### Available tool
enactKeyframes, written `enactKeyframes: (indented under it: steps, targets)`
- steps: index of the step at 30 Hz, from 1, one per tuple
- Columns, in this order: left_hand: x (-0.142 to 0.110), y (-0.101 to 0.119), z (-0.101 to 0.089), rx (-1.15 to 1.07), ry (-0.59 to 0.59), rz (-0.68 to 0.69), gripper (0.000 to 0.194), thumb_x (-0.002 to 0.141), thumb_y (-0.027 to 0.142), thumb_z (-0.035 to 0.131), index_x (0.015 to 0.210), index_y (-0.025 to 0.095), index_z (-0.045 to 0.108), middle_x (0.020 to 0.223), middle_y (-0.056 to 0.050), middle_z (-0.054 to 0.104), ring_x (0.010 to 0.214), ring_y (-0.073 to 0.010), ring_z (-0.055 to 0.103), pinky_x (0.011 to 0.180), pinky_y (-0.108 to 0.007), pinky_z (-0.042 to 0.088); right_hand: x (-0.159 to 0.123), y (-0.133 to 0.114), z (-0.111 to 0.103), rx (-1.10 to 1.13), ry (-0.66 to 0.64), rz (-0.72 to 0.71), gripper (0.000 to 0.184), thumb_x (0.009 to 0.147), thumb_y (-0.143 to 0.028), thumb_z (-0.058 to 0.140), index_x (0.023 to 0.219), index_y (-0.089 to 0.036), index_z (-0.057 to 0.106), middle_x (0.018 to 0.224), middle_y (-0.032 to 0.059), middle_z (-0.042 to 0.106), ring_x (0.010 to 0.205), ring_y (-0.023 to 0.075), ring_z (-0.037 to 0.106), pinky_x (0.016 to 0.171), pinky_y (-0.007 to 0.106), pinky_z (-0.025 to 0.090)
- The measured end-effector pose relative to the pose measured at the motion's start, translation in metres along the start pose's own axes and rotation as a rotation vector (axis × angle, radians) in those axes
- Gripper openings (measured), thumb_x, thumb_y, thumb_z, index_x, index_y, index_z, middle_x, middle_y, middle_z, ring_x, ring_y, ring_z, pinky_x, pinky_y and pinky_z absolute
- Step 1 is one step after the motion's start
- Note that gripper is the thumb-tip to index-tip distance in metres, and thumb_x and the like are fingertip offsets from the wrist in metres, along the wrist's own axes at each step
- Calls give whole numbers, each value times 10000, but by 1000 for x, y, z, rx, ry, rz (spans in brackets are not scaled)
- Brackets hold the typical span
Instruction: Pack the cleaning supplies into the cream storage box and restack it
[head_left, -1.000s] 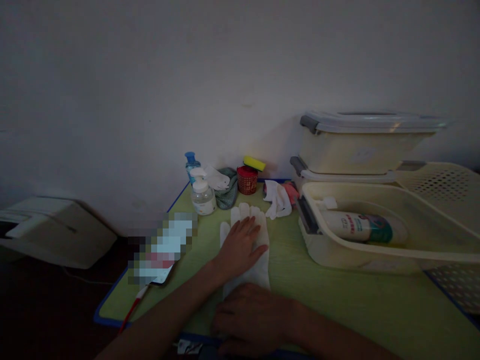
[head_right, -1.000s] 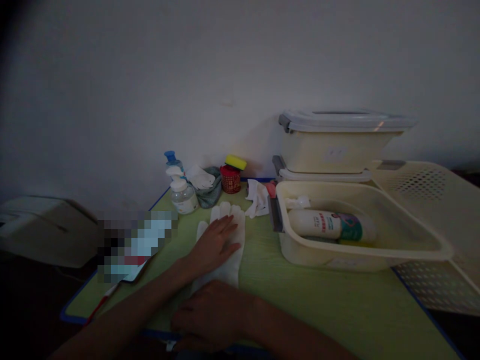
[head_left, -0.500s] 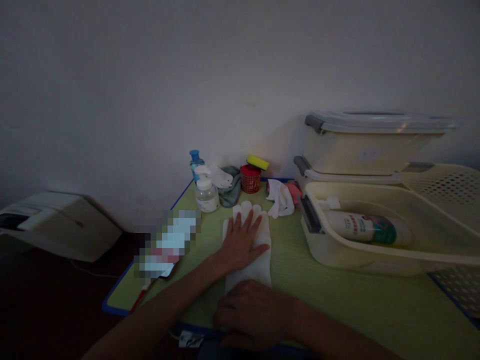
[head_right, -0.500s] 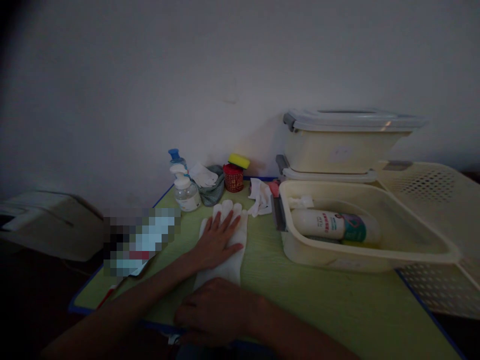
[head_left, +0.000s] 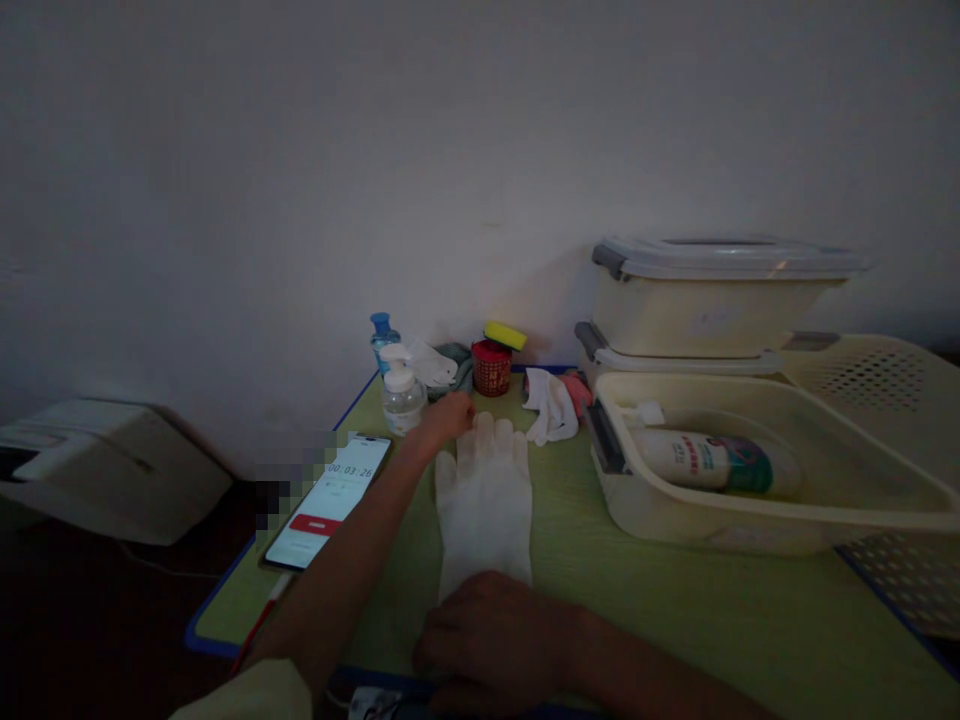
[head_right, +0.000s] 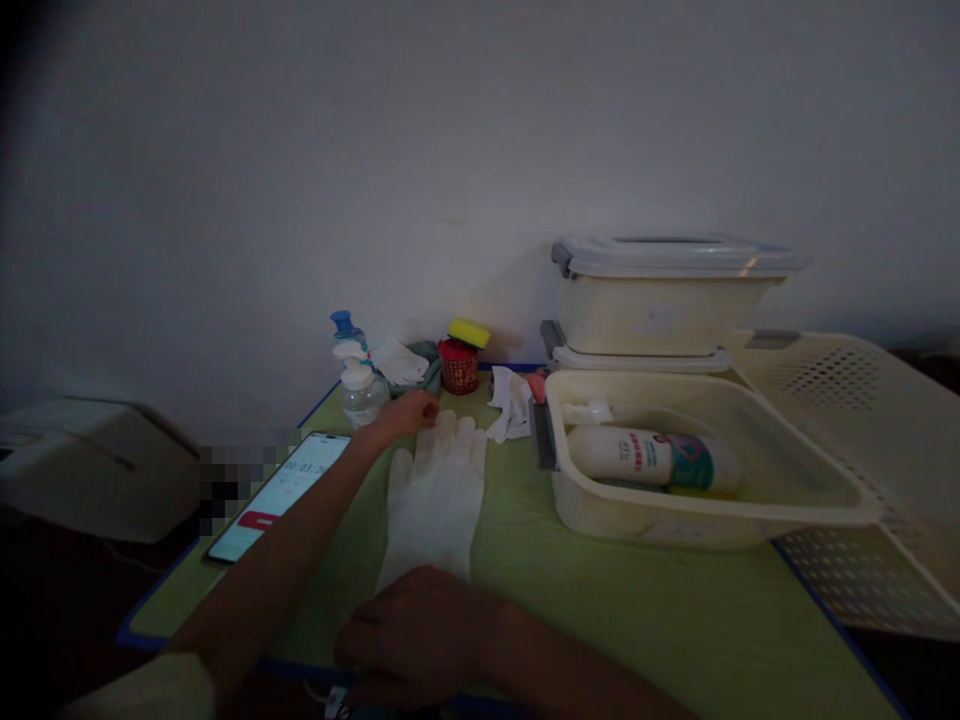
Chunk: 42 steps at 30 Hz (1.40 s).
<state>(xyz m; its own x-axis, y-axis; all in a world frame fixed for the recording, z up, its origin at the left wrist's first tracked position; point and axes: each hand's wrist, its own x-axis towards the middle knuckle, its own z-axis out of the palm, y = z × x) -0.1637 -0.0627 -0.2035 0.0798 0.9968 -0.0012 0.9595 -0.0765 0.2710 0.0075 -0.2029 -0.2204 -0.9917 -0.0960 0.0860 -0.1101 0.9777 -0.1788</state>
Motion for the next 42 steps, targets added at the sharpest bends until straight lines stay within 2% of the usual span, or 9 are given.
enactKeyframes:
  steps: [9,13,16,19,23,29,35,39,42]
  targets:
    - [11,-15,10,-61,-44,20,124,664,128,568,743,122,663,813,-85,674,759,-171,619,717,-248,460,-1,1,-1,5,13,2,216,862,-394,459,904,-189,510,768,-31,610,644,107,554,510,244,331]
    - [13,-18,11,-93,-14,32,169,655,111,579,805,106,657,835,-83,670,753,-166,610,701,-244,458,0,0,-1,5,14,3,231,860,-404,463,896,-183,521,752,-34,610,636,108,554,522,242,339]
    - [15,-15,8,-113,40,33,251,665,81,557,899,92,647,879,-95,665,801,-174,608,715,-246,453,0,0,1,12,14,14,244,872,-411,438,904,-186,524,751,-33,614,639,109,558,522,245,338]
    - [17,-8,4,-139,82,51,250,719,126,542,943,102,652,899,-99,664,833,-185,611,738,-259,451,0,0,1,24,8,20,241,876,-411,425,900,-190,520,752,-28,616,648,114,563,512,249,332]
    - [18,-1,8,-161,84,74,238,718,210,602,922,110,672,877,-97,673,821,-200,622,733,-276,458,0,0,0,24,13,18,231,876,-399,430,880,-186,518,745,-28,617,652,111,566,523,248,334]
    - [17,3,19,-141,90,53,239,670,113,602,896,126,679,915,-89,669,876,-204,615,769,-280,456,0,0,0,32,3,14,222,868,-389,448,896,-181,521,772,-10,627,647,117,565,529,250,337]
    - [11,11,16,-110,113,28,195,698,84,519,810,136,670,897,-87,660,866,-195,605,747,-279,446,0,0,1,23,13,15,228,867,-391,449,920,-182,525,778,-20,618,661,111,563,535,248,343]
    - [8,14,16,-94,129,-4,248,697,106,537,920,123,645,910,-96,657,861,-204,607,724,-282,444,0,0,0,18,1,16,219,859,-394,463,883,-185,521,759,-28,612,650,107,561,523,246,343]
    - [9,13,16,-91,116,-8,218,712,114,530,886,129,659,884,-88,663,854,-192,612,725,-268,442,0,-1,-1,7,-3,25,207,858,-386,467,891,-189,522,770,-30,616,659,107,567,525,248,344]
